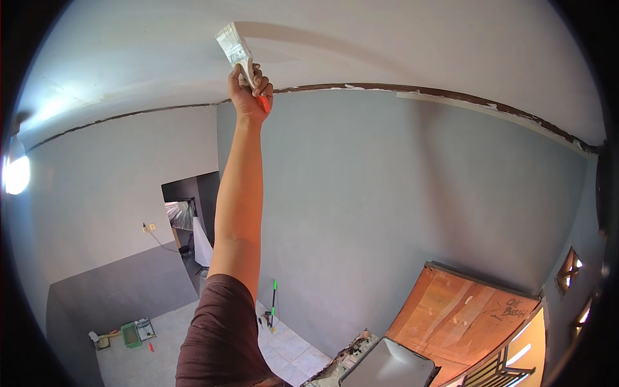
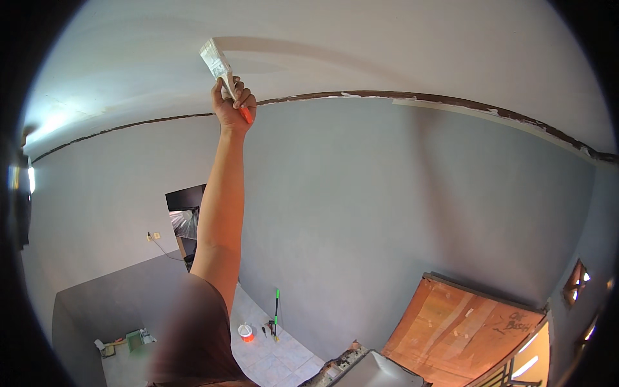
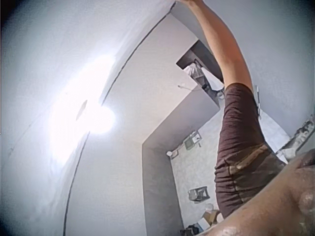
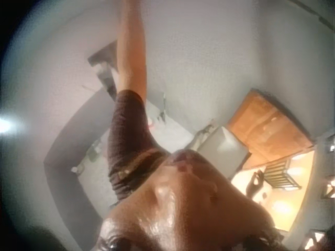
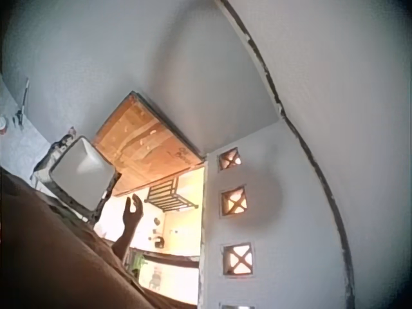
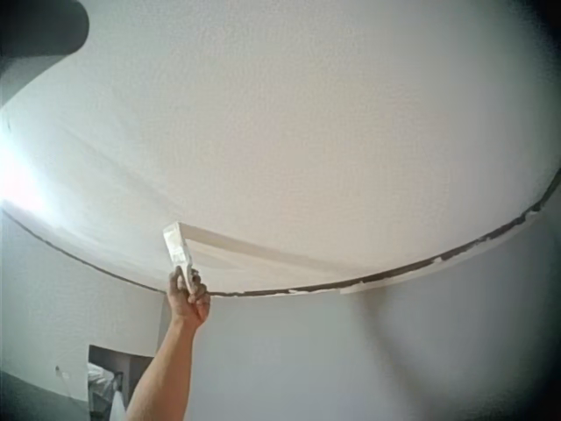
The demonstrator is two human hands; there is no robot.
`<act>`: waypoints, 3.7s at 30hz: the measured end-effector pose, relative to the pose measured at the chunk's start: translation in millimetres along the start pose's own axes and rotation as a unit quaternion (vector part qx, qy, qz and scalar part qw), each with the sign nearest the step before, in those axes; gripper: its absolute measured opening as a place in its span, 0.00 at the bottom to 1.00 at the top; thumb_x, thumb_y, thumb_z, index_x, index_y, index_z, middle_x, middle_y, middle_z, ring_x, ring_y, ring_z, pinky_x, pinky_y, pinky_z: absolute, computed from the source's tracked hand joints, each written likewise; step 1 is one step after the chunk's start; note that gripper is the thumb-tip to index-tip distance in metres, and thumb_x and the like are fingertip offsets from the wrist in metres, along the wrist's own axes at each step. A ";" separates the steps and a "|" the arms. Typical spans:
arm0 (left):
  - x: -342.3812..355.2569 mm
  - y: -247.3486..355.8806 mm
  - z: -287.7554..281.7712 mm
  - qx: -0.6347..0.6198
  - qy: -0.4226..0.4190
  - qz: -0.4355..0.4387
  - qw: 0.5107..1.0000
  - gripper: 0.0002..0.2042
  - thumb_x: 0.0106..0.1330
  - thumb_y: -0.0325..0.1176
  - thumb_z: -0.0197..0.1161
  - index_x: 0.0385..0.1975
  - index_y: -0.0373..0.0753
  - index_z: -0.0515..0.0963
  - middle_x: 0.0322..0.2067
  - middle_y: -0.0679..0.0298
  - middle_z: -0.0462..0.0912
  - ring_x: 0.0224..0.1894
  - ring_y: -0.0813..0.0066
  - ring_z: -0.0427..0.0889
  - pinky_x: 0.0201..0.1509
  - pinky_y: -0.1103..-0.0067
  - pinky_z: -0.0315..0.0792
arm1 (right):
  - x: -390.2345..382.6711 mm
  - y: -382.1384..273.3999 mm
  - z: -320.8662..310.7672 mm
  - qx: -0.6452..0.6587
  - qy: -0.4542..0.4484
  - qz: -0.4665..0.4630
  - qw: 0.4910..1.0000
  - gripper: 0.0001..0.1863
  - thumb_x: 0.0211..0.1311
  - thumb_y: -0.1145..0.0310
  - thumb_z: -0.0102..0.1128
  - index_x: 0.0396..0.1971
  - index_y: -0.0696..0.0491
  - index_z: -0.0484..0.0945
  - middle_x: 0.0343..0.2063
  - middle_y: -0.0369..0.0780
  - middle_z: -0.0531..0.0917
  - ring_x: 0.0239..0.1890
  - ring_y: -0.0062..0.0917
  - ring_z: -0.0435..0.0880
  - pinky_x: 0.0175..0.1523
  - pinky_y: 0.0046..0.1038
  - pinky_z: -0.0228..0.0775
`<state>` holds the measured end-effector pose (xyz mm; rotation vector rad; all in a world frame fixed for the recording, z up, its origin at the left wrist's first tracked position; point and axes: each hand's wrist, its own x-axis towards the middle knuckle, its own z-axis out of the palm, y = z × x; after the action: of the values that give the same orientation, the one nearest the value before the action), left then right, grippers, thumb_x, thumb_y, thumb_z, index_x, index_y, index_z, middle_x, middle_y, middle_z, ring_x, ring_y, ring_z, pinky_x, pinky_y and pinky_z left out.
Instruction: The person paints the ceiling by dipping a brush into a paint container and applying paint along the ceiling edges and surface, then descends and moves the ladder.
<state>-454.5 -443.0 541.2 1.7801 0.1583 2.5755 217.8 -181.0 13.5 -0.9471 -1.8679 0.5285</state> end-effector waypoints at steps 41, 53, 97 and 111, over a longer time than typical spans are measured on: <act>-44.2 73.8 -21.3 0.087 -0.012 0.006 0.996 0.18 0.75 0.45 0.52 0.43 0.33 0.76 0.20 0.69 0.72 0.13 0.86 0.60 0.17 0.86 0.58 | 8.0 8.4 11.6 0.017 -0.051 0.035 0.998 0.16 0.69 0.64 0.65 0.50 0.58 0.82 0.49 0.44 0.86 0.52 0.31 0.83 0.59 0.30 0.76; -46.9 166.3 -12.8 -0.031 -0.108 0.109 0.988 0.18 0.75 0.45 0.55 0.39 0.34 0.79 0.18 0.68 0.73 0.12 0.86 0.63 0.16 0.88 0.61 | 14.5 16.6 32.7 0.034 -0.070 0.010 0.997 0.17 0.70 0.63 0.64 0.52 0.58 0.81 0.50 0.45 0.85 0.53 0.32 0.83 0.59 0.31 0.76; -535.9 -75.1 213.1 0.111 0.087 -0.685 0.714 0.12 0.68 0.40 0.68 0.43 0.39 0.86 0.27 0.73 0.84 0.27 0.88 0.77 0.31 0.84 0.70 | 19.7 -174.1 34.1 -0.004 -0.194 -0.431 0.881 0.25 0.55 0.60 0.73 0.52 0.53 0.81 0.56 0.47 0.76 0.58 0.44 0.76 0.67 0.52 0.61; -564.2 -92.5 208.5 0.048 0.106 -0.620 0.776 0.11 0.73 0.39 0.62 0.41 0.40 0.87 0.25 0.77 0.78 0.29 0.90 0.69 0.34 0.86 0.62 | 25.4 -156.2 73.7 0.032 -0.130 -0.422 0.897 0.16 0.60 0.66 0.69 0.48 0.50 0.83 0.48 0.42 0.81 0.53 0.43 0.78 0.63 0.57 0.64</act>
<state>-64.4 -370.0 79.9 0.7877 1.0528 1.6918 85.7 -253.1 101.8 0.0450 -2.2527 0.1743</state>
